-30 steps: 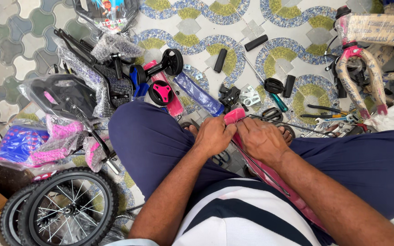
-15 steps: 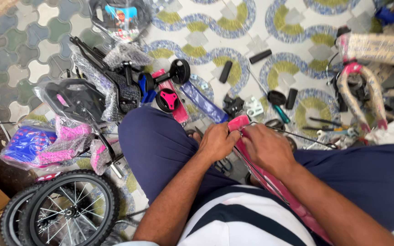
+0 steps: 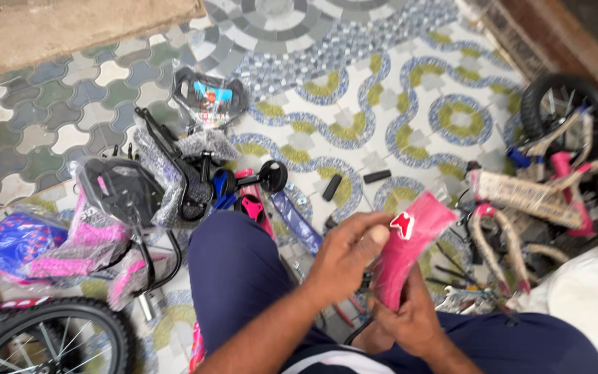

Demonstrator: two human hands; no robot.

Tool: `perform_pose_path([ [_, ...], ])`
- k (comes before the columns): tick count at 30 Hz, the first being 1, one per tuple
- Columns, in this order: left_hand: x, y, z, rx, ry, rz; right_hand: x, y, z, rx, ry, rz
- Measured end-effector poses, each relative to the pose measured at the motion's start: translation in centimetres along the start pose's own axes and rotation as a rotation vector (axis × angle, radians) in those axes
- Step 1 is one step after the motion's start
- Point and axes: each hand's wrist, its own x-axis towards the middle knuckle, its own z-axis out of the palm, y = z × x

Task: The person unpacks various bicycle parts from plastic bags and boxes, including a pink fender and blue components, and uses pliers to cut a plastic tie.

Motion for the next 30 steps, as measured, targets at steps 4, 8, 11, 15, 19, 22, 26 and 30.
perform_pose_path([
  [4, -0.4, 2.1, 0.9, 0.081, 0.113, 0.088, 0.1, 0.5, 0.9, 0.004, -0.023, -0.128],
  [8, -0.8, 2.9, 0.5, 0.27, 0.128, 0.116, -0.1, 1.1, 1.7, 0.019, -0.03, -0.096],
  [11, -1.1, 2.8, 0.2, 0.267, 0.096, 0.128, -0.6, 1.9, 1.7, -0.04, -0.024, -0.119],
  [15, -1.2, 2.6, 0.1, 0.252, 0.074, 0.141, -0.9, 2.3, 1.7, -0.123, 0.003, -0.113],
  [19, -1.3, 2.1, -0.1, 0.234, 0.031, 0.112, -0.8, 1.6, 1.8, -0.249, 0.031, -0.16],
  [22, -0.9, 1.6, -1.2, 0.188, -0.076, 0.109, -0.5, 0.4, 2.1, -0.324, 0.086, -0.077],
  [26, -0.8, 0.9, -3.3, 0.131, -0.237, 0.19, 0.6, -1.9, 3.5, -0.695, 0.187, -0.083],
  [30, -1.3, -0.6, -4.0, -0.165, -0.176, -0.236, 1.1, -5.2, 4.8, -0.913, 0.035, -0.214],
])
